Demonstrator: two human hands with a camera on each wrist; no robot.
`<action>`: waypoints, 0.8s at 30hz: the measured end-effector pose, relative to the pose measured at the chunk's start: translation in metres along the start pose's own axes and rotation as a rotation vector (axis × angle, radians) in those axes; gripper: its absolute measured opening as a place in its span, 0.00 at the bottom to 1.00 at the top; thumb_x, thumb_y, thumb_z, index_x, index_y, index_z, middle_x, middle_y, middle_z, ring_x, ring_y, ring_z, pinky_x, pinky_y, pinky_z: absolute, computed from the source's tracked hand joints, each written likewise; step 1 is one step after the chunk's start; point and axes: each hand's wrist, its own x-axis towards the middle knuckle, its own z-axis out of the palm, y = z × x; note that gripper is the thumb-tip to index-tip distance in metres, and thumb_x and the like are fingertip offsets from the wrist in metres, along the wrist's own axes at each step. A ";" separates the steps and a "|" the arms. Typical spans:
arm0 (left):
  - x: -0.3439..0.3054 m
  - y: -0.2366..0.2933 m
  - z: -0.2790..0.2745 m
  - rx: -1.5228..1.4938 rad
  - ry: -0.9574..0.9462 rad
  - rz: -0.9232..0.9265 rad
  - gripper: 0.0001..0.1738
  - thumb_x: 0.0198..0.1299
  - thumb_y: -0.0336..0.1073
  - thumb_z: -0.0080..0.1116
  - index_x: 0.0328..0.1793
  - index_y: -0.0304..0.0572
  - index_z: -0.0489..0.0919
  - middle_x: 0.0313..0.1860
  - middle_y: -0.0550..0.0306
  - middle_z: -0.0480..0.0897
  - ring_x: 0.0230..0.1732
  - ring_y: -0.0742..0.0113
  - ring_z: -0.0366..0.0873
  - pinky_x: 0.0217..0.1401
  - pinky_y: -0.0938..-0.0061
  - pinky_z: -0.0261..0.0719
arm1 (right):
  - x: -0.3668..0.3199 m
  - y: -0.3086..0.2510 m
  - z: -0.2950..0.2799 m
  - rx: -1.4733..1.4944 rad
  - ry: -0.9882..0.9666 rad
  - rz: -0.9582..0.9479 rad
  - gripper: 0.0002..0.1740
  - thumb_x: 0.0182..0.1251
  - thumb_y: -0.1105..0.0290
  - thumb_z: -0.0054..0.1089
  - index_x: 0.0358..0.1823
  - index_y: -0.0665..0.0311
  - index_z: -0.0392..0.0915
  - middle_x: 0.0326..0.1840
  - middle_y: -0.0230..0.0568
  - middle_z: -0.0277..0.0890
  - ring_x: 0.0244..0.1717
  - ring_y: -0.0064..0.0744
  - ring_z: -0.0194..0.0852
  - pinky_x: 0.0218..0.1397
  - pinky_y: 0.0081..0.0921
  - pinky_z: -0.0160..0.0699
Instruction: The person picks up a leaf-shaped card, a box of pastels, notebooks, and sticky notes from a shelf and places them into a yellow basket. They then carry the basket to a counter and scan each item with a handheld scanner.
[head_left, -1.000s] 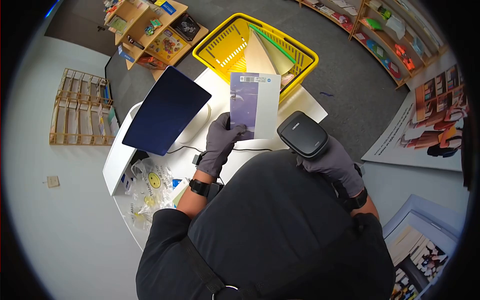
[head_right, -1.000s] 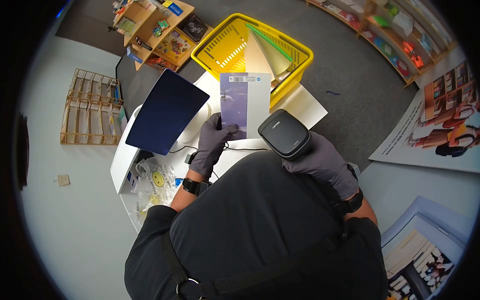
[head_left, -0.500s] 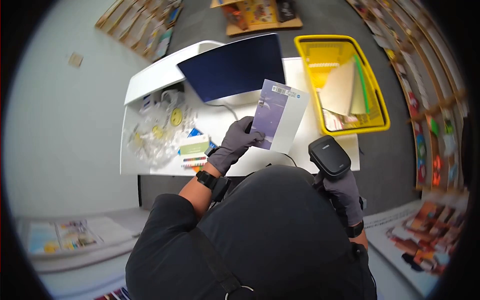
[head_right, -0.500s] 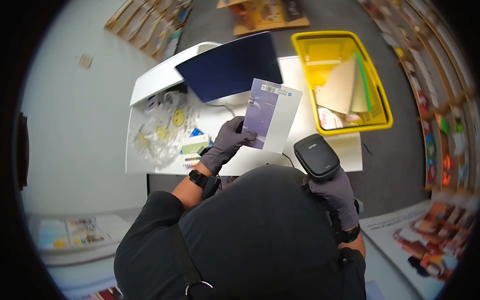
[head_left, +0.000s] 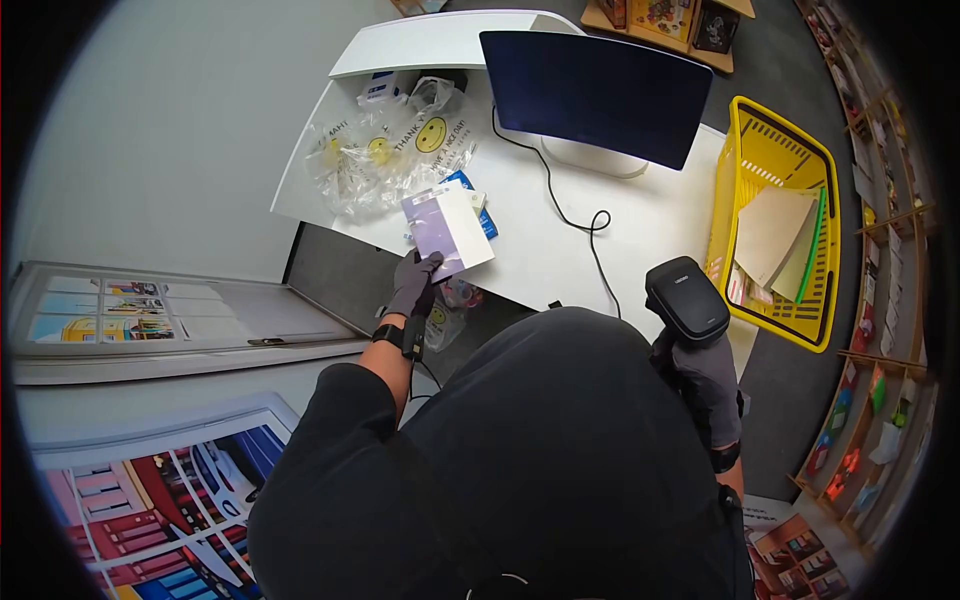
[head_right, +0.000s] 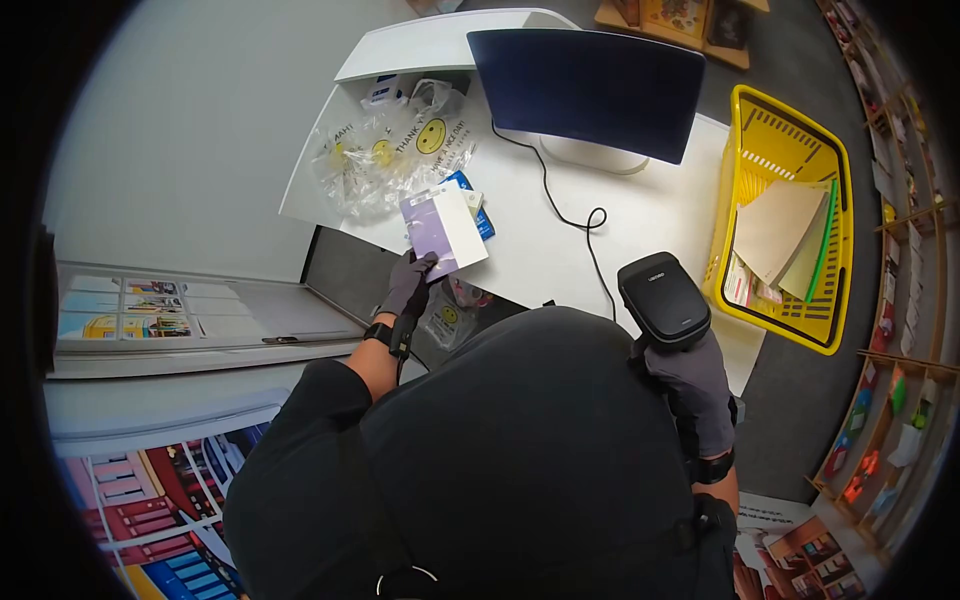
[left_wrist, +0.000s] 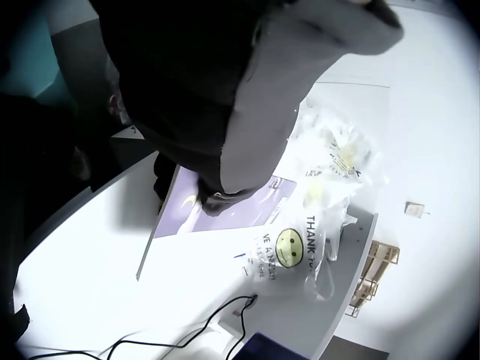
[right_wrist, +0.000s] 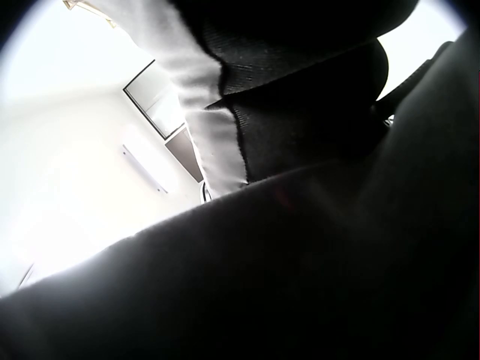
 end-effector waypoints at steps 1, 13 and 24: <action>0.005 -0.010 -0.006 0.001 0.001 -0.005 0.23 0.68 0.31 0.70 0.67 0.31 0.84 0.53 0.51 0.89 0.43 0.64 0.89 0.44 0.67 0.92 | -0.001 -0.003 -0.002 -0.009 0.007 0.009 0.14 0.66 0.75 0.64 0.52 0.66 0.86 0.37 0.36 0.90 0.37 0.24 0.86 0.41 0.25 0.84; 0.041 0.011 -0.009 1.070 0.315 -0.050 0.31 0.62 0.52 0.72 0.65 0.39 0.88 0.53 0.37 0.92 0.51 0.46 0.92 0.56 0.56 0.89 | -0.006 0.013 -0.026 0.036 0.126 0.028 0.18 0.65 0.76 0.62 0.56 0.66 0.86 0.37 0.35 0.89 0.37 0.24 0.85 0.42 0.26 0.84; -0.002 0.176 0.219 0.551 -0.296 0.584 0.18 0.74 0.38 0.64 0.61 0.35 0.91 0.39 0.57 0.92 0.34 0.74 0.86 0.38 0.76 0.85 | -0.070 0.002 -0.046 0.393 0.383 0.074 0.19 0.65 0.76 0.69 0.58 0.66 0.83 0.38 0.40 0.89 0.39 0.30 0.88 0.43 0.28 0.86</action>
